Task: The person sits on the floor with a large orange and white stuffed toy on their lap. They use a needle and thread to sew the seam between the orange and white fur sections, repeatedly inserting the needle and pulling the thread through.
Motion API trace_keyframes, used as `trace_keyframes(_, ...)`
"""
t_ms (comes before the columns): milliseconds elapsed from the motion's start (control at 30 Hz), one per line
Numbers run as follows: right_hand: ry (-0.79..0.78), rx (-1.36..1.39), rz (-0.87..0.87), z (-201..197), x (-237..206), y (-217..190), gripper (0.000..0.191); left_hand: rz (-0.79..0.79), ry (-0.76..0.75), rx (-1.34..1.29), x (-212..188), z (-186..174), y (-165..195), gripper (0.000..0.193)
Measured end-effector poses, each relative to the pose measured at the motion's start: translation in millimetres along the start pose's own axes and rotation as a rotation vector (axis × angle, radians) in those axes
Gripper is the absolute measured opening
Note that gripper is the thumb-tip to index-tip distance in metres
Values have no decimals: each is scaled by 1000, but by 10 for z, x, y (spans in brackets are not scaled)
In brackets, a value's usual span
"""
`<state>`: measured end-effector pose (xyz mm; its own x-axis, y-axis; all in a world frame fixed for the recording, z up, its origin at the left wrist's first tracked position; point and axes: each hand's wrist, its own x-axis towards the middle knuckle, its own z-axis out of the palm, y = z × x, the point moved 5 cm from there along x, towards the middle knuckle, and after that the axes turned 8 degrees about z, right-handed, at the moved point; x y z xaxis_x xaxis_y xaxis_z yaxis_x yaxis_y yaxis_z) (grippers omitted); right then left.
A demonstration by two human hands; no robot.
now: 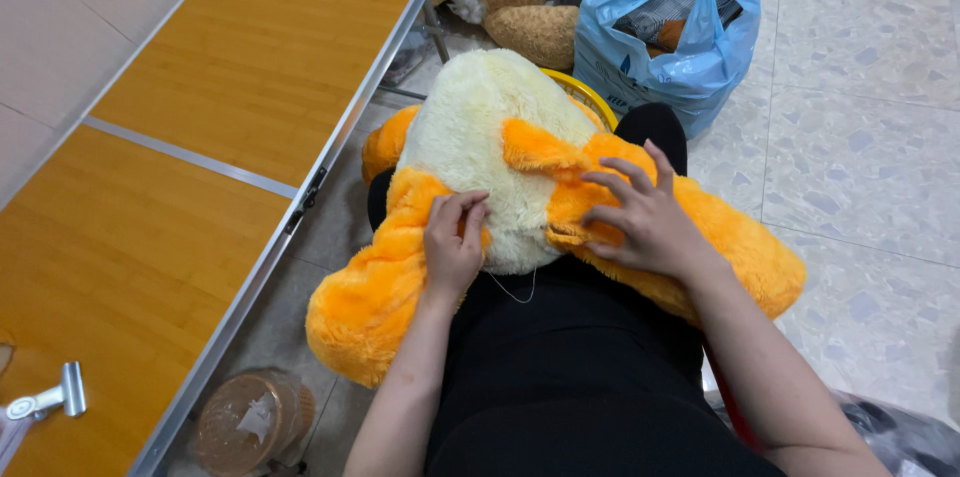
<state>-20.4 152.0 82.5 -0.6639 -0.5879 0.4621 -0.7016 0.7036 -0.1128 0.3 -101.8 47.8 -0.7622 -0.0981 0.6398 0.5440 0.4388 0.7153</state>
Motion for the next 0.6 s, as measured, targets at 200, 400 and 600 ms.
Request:
trace_keyframes(200,131,23,24,63,-171,15,41,146,-5,112,-104,-192,153,14)
trace_keyframes(400,172,-29,-32,3,61,-51,45,416,-74,270,-31,-429,442,15)
trace_keyframes(600,110,-23,-4,-111,202,-63,46,369,-128,286,-21,-328,319,13)
